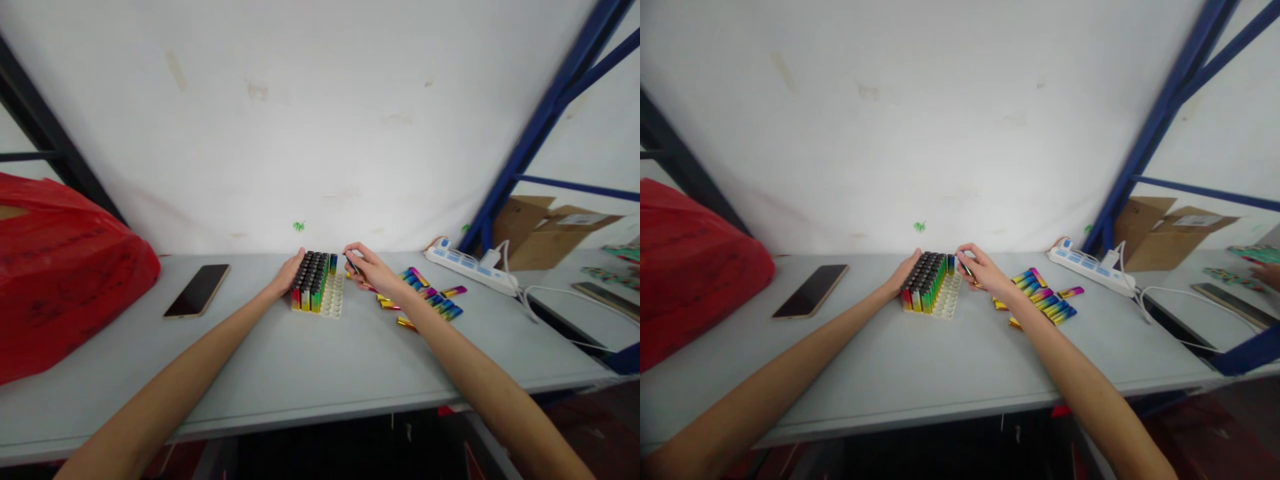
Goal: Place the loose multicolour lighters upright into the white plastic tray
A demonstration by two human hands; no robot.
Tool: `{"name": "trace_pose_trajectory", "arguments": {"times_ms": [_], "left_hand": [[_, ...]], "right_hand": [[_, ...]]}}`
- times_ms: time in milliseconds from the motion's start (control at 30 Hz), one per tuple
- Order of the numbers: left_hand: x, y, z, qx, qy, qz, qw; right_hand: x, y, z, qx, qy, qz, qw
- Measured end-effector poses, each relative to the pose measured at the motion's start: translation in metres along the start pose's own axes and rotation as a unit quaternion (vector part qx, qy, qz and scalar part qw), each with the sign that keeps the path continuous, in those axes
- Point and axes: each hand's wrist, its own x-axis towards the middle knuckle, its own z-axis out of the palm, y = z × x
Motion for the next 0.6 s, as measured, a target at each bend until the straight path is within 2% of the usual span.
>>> {"name": "trace_pose_trajectory", "arguments": {"times_ms": [100,233,433,600], "left_hand": [[0.000,-0.001,-0.001,0.009,-0.003,-0.006,1.000],[-0.001,-0.002,-0.002,0.002,-0.008,-0.002,1.000],[0.002,-0.004,-0.003,0.013,-0.004,0.005,1.000],[0.003,-0.006,-0.004,0.018,0.001,0.005,1.000]], "right_hand": [[0.000,0.015,0.007,-0.053,0.073,-0.032,0.995],[-0.002,0.028,0.009,-0.163,0.159,-0.096,0.969],[-0.007,0.030,0.017,-0.272,0.219,-0.117,0.930],[-0.006,0.036,0.020,-0.284,0.229,-0.115,0.924]]}}
